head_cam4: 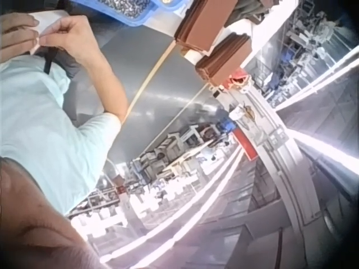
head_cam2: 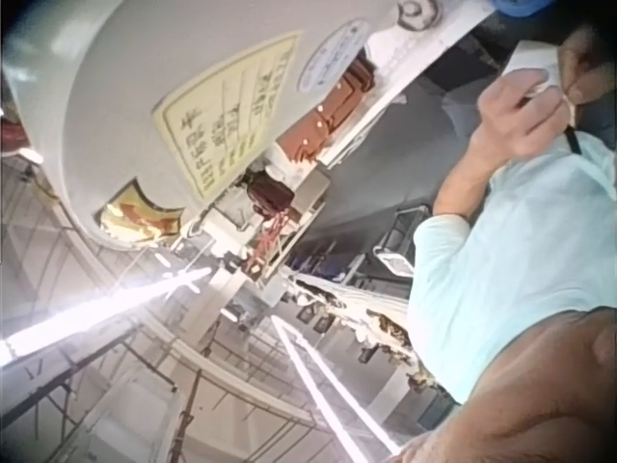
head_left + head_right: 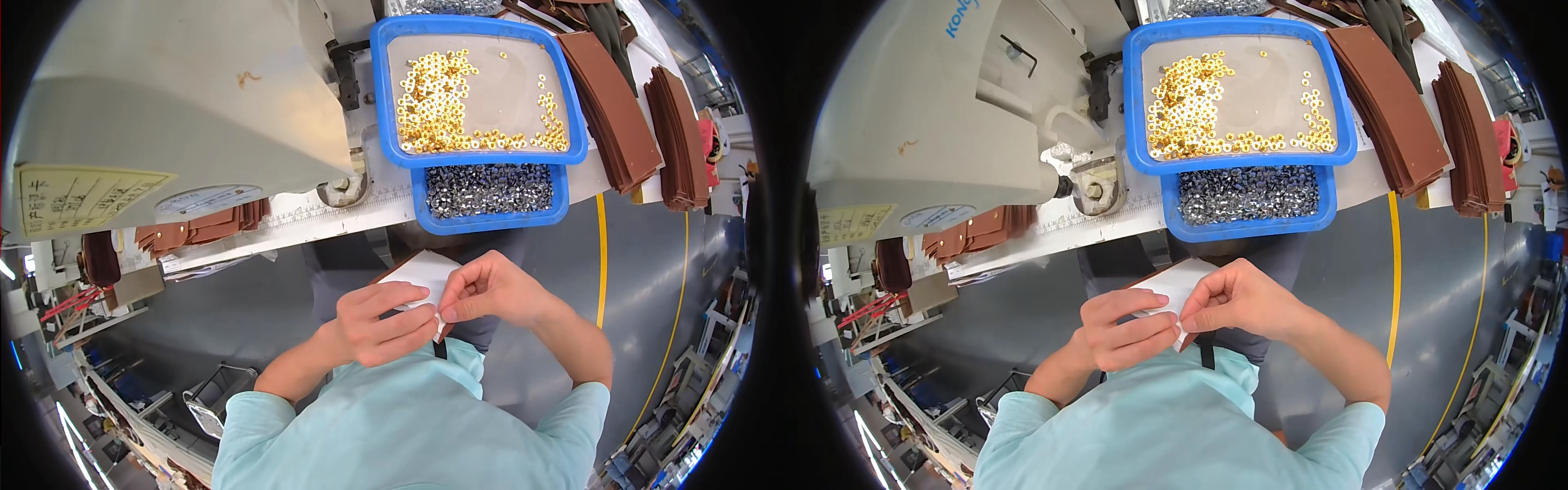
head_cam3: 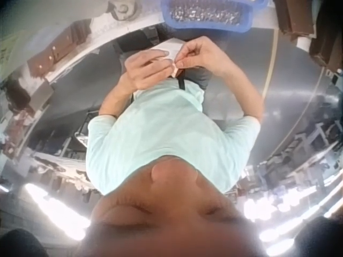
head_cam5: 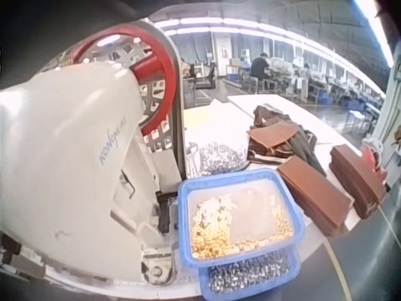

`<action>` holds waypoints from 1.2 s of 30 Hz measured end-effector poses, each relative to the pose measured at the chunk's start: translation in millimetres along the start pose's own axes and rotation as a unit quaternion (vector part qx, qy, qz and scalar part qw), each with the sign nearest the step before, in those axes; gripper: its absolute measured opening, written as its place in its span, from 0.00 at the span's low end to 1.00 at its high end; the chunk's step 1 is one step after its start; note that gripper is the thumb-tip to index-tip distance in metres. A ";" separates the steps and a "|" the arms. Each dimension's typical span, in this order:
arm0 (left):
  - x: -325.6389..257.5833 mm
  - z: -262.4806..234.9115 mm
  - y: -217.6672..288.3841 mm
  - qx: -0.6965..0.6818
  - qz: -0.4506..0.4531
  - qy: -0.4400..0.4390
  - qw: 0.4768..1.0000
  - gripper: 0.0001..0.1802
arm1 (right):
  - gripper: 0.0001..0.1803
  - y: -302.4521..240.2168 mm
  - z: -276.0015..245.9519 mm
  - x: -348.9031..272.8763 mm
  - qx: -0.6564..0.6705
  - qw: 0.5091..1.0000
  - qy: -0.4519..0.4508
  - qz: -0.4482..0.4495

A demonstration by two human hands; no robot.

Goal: Manually inserting metal rivets into pre-punched holes in leather pieces at a workshop station.

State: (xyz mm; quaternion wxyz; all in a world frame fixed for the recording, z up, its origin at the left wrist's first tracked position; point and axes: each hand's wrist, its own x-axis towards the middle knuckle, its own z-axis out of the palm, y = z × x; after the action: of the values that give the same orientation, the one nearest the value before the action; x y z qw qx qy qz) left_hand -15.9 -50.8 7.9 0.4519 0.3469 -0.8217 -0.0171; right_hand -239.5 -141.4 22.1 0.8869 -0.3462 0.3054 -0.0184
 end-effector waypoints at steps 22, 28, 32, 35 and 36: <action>-4.2 -2.4 17.2 -0.163 -0.219 0.008 0.962 0.18 | 0.14 17.7 15.6 3.6 -0.508 0.735 0.169 -0.417; 2.3 -9.1 17.2 -0.140 -0.265 -0.047 0.953 0.27 | 0.14 17.7 26.9 9.5 -0.542 0.655 0.197 -0.489; -6.2 -10.7 22.1 -0.106 -0.284 -0.089 0.949 0.25 | 0.15 24.3 30.8 17.5 -0.532 0.648 0.196 -0.509; -10.3 -12.6 23.8 -0.071 -0.284 -0.085 0.952 0.20 | 0.15 28.8 34.9 22.3 -0.520 0.658 0.189 -0.510; -12.6 -13.2 24.4 -0.066 -0.287 -0.080 0.952 0.20 | 0.15 30.4 35.5 23.9 -0.522 0.658 0.182 -0.512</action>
State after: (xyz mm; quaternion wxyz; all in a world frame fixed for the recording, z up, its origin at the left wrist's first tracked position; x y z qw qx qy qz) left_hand -15.1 -21.2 14.9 0.3827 0.5348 -0.7179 -0.2283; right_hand -205.9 -102.8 10.8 0.3374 -0.8435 0.1951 -0.3697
